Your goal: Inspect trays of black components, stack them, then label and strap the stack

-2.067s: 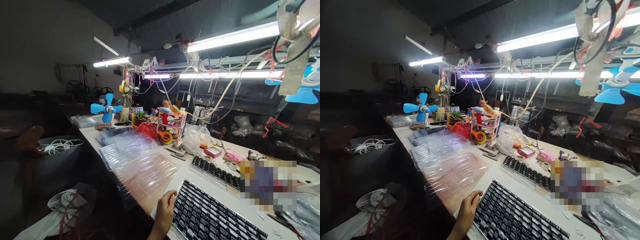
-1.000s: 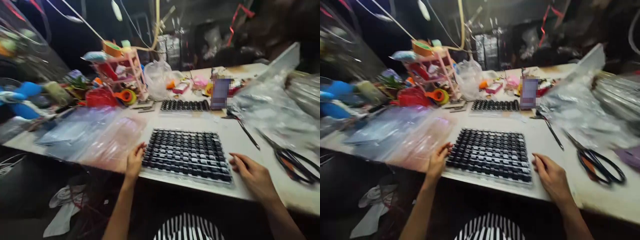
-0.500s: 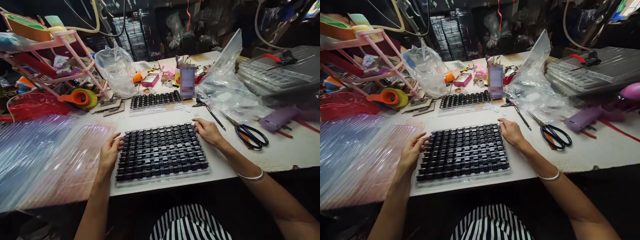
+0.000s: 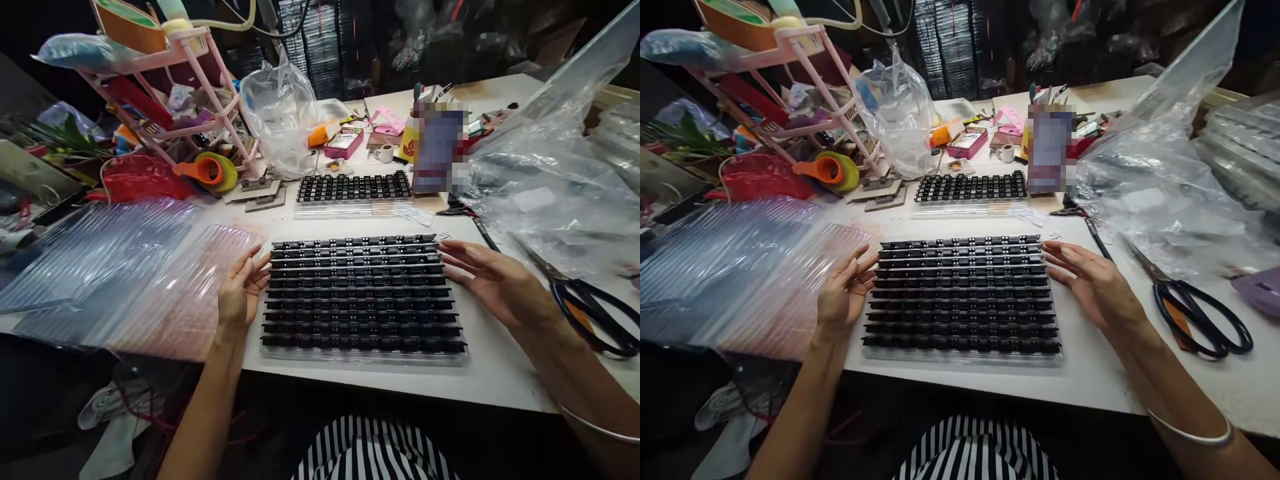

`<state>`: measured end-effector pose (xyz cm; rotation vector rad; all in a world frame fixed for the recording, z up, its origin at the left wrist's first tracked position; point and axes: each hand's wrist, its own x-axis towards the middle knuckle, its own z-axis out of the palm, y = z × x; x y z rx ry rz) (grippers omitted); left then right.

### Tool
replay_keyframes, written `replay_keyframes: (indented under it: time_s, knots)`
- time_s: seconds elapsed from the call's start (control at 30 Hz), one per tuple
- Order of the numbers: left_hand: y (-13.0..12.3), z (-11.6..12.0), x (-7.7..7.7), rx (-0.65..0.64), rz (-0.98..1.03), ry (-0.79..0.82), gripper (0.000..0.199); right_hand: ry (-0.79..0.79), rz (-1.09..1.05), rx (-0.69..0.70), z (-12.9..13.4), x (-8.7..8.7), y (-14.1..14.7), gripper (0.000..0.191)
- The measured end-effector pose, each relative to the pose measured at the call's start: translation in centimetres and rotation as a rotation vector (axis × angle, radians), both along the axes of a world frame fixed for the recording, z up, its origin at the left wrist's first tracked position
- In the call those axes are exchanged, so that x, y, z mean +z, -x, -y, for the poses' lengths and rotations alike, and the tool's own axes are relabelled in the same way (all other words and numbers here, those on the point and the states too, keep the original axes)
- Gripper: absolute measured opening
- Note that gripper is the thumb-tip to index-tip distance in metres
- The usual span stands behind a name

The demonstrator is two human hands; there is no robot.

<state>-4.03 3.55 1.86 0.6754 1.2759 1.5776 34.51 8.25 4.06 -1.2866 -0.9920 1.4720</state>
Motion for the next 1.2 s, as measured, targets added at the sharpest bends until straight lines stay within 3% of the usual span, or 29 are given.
replay_keyframes:
  time_s: [0.2, 0.37, 0.57, 0.97, 1.2]
  knots:
    - [0.3, 0.0, 0.3, 0.020, 0.076, -0.081, 0.032, -0.009, -0.073, -0.006, 0.0, 0.1, -0.2, 0.023]
    - [0.7, 0.0, 0.6, 0.028, 0.146, -0.065, 0.028, -0.035, -0.125, -0.026, 0.0, 0.4, -0.1, 0.020]
    - [1.0, -0.2, 0.6, 0.040, 0.227, -0.011, 0.026, 0.051, -0.209, -0.068, -0.2, 0.5, -0.1, 0.019]
    - [0.9, -0.5, 0.4, 0.031, 0.243, 0.074, 0.037, 0.048, -0.309, -0.053, -0.3, 0.5, -0.3, 0.018]
    - [0.9, -0.6, 0.4, -0.024, 0.325, 0.005, 0.041, 0.051, -0.261, -0.055, -0.3, 0.4, -0.4, 0.019]
